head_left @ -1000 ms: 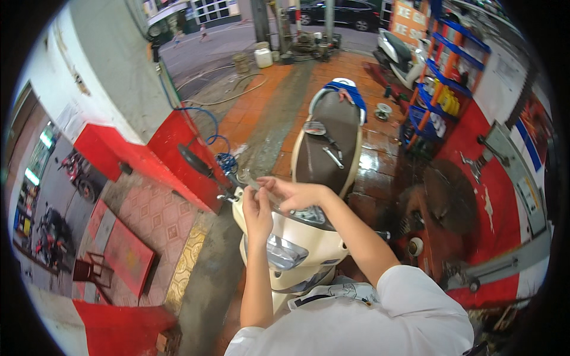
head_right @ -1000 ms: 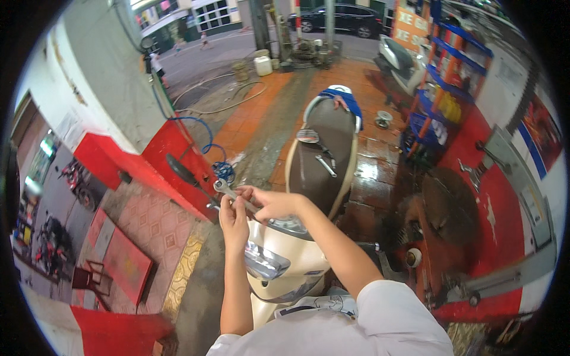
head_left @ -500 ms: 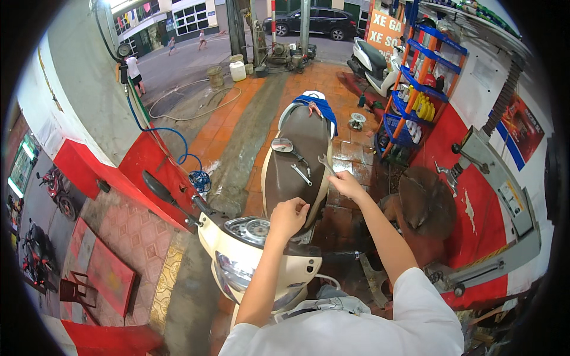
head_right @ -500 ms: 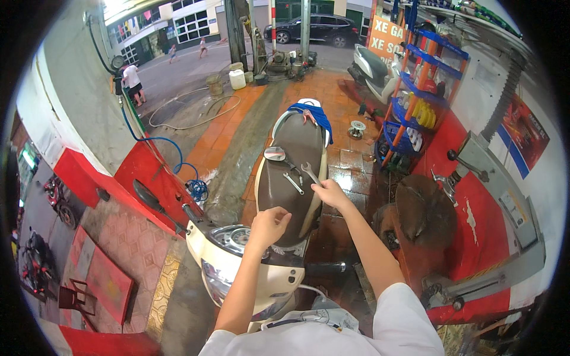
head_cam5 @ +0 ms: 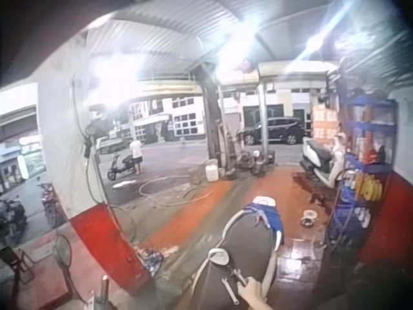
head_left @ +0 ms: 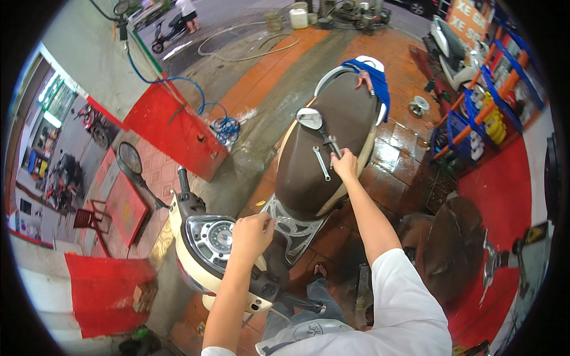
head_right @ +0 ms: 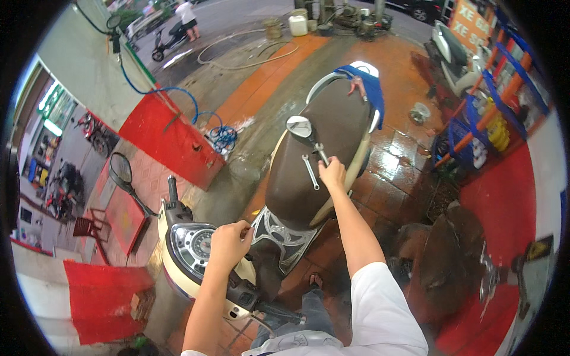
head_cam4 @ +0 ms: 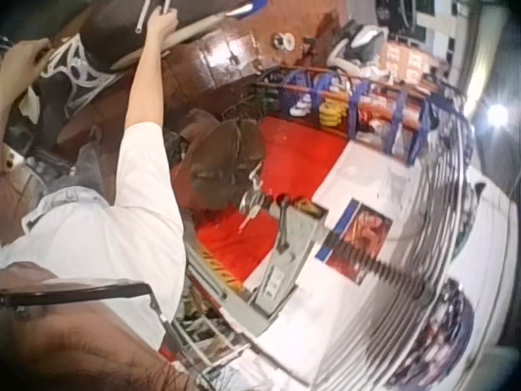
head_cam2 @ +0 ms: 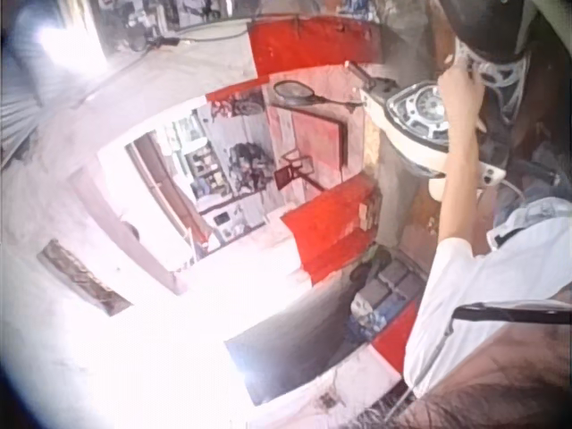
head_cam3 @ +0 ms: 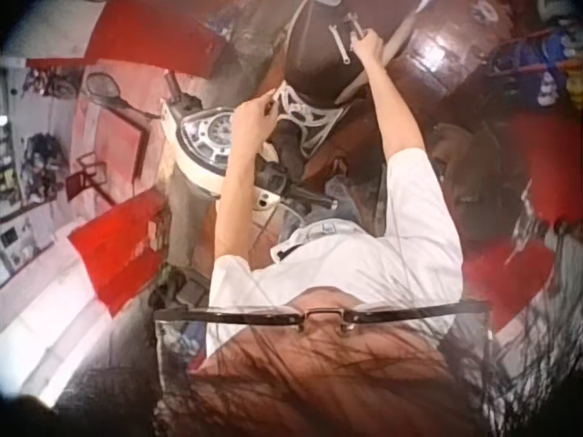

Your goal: The person unscrews and removes a mirror from a motorcycle using a wrench, then places it back and tightens the nut by hand and with the tool.

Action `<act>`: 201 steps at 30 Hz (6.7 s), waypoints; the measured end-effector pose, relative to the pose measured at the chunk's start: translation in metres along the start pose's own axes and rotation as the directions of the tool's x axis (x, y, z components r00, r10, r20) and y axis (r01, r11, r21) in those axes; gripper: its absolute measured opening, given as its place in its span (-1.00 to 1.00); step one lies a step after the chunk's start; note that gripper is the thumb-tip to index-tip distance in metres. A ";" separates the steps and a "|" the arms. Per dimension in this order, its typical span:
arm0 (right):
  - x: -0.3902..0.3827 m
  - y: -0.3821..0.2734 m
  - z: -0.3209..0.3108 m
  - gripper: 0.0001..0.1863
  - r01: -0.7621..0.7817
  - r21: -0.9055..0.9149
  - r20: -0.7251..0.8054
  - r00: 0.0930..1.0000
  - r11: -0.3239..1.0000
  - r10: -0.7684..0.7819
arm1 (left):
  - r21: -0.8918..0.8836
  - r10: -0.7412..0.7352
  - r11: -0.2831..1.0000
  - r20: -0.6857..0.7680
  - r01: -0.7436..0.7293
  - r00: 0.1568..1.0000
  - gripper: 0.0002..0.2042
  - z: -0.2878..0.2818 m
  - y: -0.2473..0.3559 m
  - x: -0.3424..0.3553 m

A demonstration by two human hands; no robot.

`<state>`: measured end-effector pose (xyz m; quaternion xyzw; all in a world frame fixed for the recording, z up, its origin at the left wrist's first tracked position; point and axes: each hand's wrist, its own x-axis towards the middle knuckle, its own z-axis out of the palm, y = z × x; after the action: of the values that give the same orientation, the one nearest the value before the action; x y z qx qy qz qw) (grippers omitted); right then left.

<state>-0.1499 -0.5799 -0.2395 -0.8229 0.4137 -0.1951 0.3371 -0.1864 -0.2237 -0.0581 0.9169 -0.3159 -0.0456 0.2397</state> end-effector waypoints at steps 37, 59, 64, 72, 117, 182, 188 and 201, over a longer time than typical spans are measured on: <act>-0.233 -0.130 -0.215 -0.81 -0.161 0.696 0.614 0.637 0.699 -0.465 | -0.938 0.155 0.344 0.017 -0.038 0.988 -0.57 -0.040 0.058 -0.042; -0.473 -0.169 -0.172 -0.83 0.331 0.546 0.151 0.865 0.770 -0.479 | -0.943 0.308 0.141 -0.247 -0.300 0.919 -0.78 -0.078 -0.028 -0.223; -0.471 -0.172 -0.163 -0.83 0.359 0.556 0.160 0.838 0.749 -0.521 | -0.922 0.310 0.130 -0.311 -0.364 0.898 -0.77 -0.073 -0.039 -0.228; -0.465 -0.154 -0.154 -0.82 0.330 0.531 0.247 0.821 0.781 -0.515 | -0.945 0.247 0.181 -0.224 -0.272 0.943 -0.83 -0.063 -0.035 -0.244; -0.452 -0.131 -0.191 -0.67 -0.241 0.855 0.392 0.881 0.460 -0.266 | -0.434 0.391 0.765 -0.273 -0.476 0.879 -0.55 -0.084 0.018 -0.179; -0.489 -0.119 -0.182 -0.87 -0.365 0.838 0.524 0.744 0.405 -0.414 | -0.566 0.177 0.725 -0.397 -0.392 0.901 -0.68 -0.021 -0.020 -0.255; -0.485 -0.180 -0.143 -0.71 0.182 0.734 0.282 0.795 0.654 -0.538 | -0.658 0.039 0.735 -0.200 -0.163 0.979 -0.71 0.012 -0.051 -0.248; -0.448 -0.184 -0.176 -0.70 -0.095 0.818 0.313 0.901 0.567 -0.300 | -0.577 0.013 0.780 -0.370 -0.241 0.929 -0.64 -0.006 -0.021 -0.246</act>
<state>-0.4146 -0.2053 -0.0040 -0.6178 0.1440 -0.2024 0.7461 -0.3692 -0.0593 -0.0797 0.7585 -0.2986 0.0329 0.5783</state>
